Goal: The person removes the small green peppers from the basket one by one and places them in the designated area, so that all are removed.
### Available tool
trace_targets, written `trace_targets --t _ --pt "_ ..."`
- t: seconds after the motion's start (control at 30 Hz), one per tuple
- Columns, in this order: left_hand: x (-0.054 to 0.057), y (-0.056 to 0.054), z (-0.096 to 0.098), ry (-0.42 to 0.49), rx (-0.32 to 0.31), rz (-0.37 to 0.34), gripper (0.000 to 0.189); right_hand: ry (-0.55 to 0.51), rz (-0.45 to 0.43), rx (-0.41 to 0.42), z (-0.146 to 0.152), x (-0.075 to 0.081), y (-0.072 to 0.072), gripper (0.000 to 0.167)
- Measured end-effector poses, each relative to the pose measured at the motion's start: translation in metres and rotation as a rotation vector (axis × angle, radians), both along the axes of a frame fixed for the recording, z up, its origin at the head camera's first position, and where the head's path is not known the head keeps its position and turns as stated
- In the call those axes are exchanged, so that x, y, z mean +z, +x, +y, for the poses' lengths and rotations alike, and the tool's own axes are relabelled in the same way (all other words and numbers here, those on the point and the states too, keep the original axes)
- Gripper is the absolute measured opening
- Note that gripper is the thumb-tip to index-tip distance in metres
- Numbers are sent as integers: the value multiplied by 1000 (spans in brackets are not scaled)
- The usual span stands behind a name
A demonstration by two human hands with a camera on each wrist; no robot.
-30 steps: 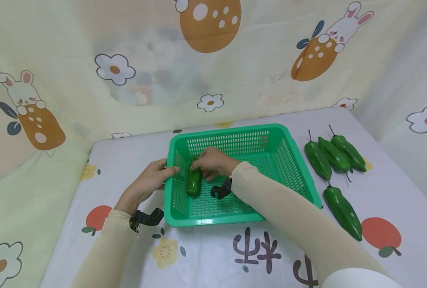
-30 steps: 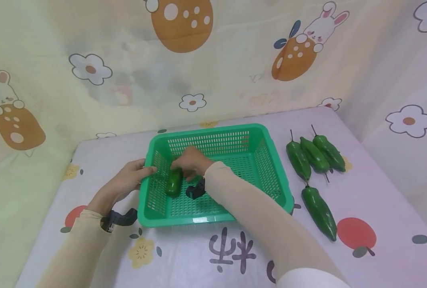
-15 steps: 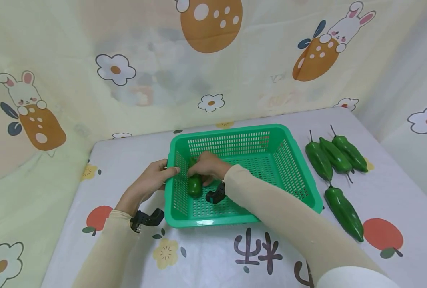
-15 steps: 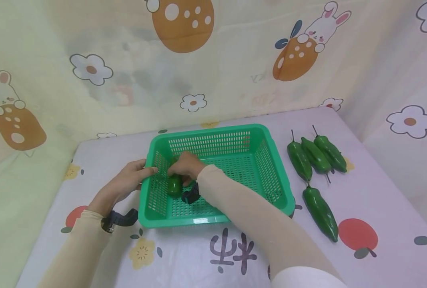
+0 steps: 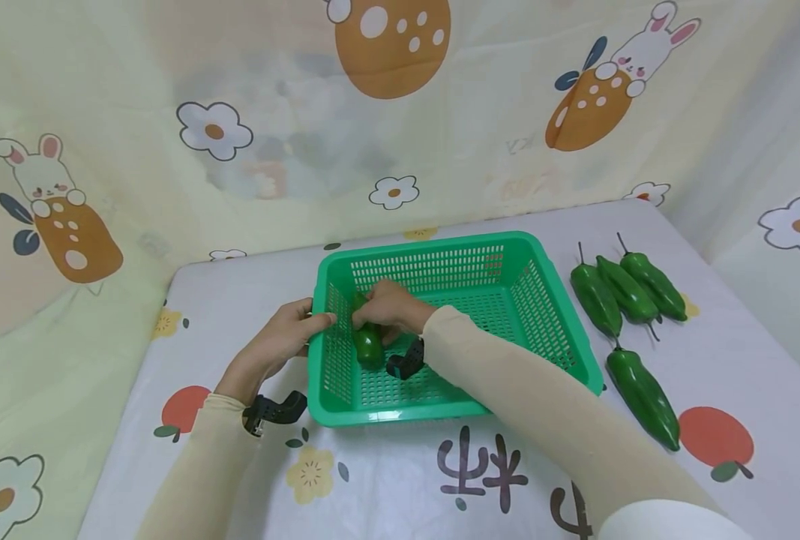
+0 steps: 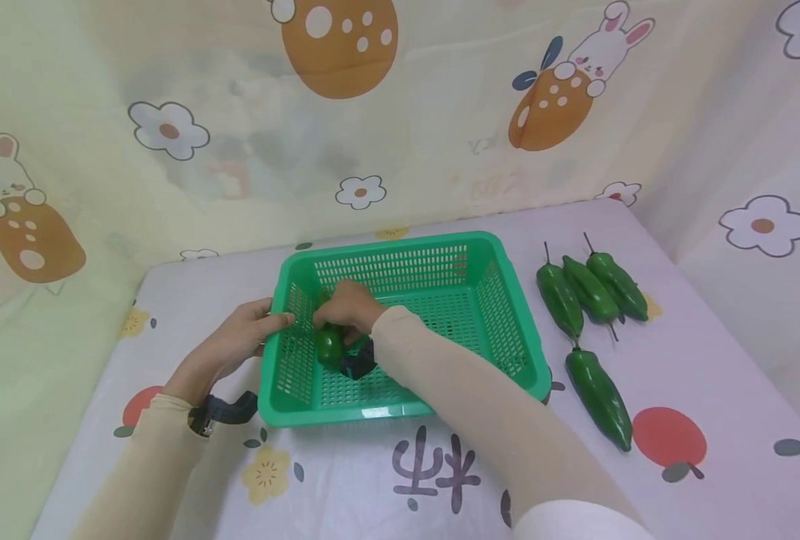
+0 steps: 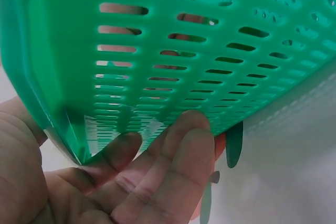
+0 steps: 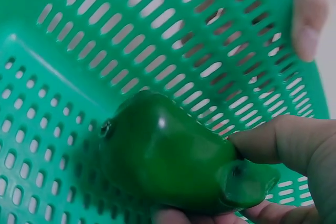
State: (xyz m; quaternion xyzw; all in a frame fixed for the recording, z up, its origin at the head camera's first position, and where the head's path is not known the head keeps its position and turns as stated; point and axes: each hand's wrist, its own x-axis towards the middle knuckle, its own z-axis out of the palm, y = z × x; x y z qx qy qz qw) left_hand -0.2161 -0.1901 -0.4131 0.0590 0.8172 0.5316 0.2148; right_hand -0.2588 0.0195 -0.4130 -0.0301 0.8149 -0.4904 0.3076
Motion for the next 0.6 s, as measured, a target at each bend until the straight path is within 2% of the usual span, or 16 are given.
trace_targets --t 0.1,0.27,0.33,0.6 --pt "1 0 0 -1 -7 -1 53 -13 2 8 4 5 0 29" --pt "2 0 0 -14 5 -3 52 -63 -21 -5 14 14 3 61" --pt "3 0 1 -20 15 -2 51 -84 -28 -7 19 18 4 67" --pt "2 1 4 -29 38 -3 50 -124 -28 -2 47 34 11 61"
